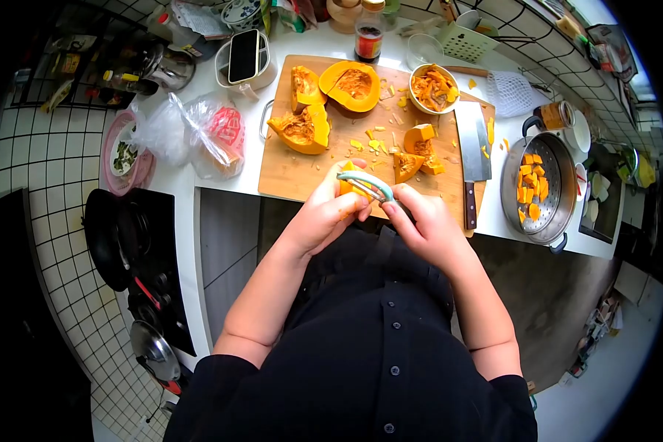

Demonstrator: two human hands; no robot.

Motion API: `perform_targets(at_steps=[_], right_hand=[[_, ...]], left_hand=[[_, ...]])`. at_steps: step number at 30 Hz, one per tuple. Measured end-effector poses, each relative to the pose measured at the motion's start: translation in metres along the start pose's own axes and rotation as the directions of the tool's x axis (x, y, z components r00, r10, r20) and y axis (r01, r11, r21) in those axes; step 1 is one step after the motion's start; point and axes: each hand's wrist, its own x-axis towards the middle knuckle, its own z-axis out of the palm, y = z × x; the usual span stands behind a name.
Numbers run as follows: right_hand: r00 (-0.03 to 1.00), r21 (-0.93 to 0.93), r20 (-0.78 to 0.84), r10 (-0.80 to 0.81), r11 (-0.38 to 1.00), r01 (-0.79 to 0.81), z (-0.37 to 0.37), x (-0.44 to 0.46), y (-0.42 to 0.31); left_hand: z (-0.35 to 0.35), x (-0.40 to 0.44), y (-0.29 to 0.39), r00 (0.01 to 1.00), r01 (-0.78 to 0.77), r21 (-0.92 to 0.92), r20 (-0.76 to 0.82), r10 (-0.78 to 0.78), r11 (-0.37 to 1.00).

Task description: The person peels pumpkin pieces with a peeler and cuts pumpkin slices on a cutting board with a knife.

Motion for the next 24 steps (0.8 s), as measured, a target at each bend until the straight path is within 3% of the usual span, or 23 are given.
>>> perform_targets(at_steps=[7,10,16,24], right_hand=[[0.991,-0.15,0.008,-0.13,0.98,0.13,-0.004,0.002,-0.002],[0.986,-0.208,0.007,-0.167,0.964,0.164,-0.006,0.002,-0.001],[0.975,-0.263,0.017,-0.22,0.94,0.217,-0.007,-0.001,0.0],[0.956,-0.411,0.017,-0.292,0.87,0.273,-0.011,-0.003,-0.006]], left_hand=[[0.01,-0.001,0.005,0.999,0.04,0.205,-0.007,-0.039,0.978],[0.01,-0.002,0.006,0.991,0.132,0.271,-0.019,-0.132,0.954],[0.027,-0.008,0.008,0.994,0.082,0.23,-0.088,-0.064,0.97],[0.026,-0.013,0.005,0.999,0.001,0.37,-0.046,0.017,0.929]])
